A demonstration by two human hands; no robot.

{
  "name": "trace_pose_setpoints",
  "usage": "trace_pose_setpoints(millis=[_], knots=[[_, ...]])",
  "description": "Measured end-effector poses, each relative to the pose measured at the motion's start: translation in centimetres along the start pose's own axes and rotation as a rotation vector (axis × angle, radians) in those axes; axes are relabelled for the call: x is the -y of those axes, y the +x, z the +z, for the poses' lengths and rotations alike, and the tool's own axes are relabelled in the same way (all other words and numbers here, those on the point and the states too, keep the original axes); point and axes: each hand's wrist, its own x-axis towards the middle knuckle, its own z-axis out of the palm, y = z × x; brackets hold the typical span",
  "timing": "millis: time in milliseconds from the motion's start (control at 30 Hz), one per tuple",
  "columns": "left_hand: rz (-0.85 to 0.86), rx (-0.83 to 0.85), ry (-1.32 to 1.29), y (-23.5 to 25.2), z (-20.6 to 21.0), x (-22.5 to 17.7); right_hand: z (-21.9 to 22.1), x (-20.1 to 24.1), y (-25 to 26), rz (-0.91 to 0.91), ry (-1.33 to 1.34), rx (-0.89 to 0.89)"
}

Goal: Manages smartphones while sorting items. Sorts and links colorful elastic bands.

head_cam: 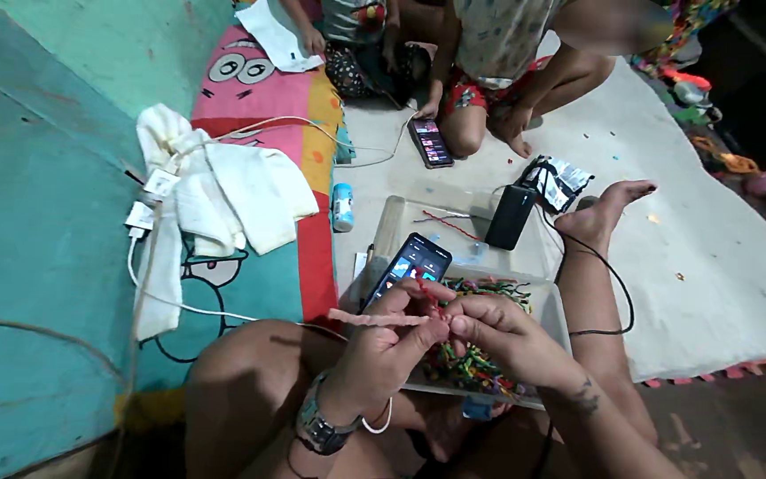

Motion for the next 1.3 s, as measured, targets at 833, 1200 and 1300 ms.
trace_pose_setpoints(millis=[833, 1200, 1300], knots=[[-0.02, -0.01, 0.117, -0.4, 1.4, 1.1, 0.3, 0.9, -1.6, -0.015, -0.383, -0.151], [-0.095, 0.021, 0.135, -0.5, 1.6, 1.0, 0.4, 0.5, -2.3, -0.133, -0.61, -0.265], [-0.106, 0.046, 0.132, -0.8, 1.5, 1.2, 0.6, 0.3, -2.4, -0.125, -0.545, -0.276]])
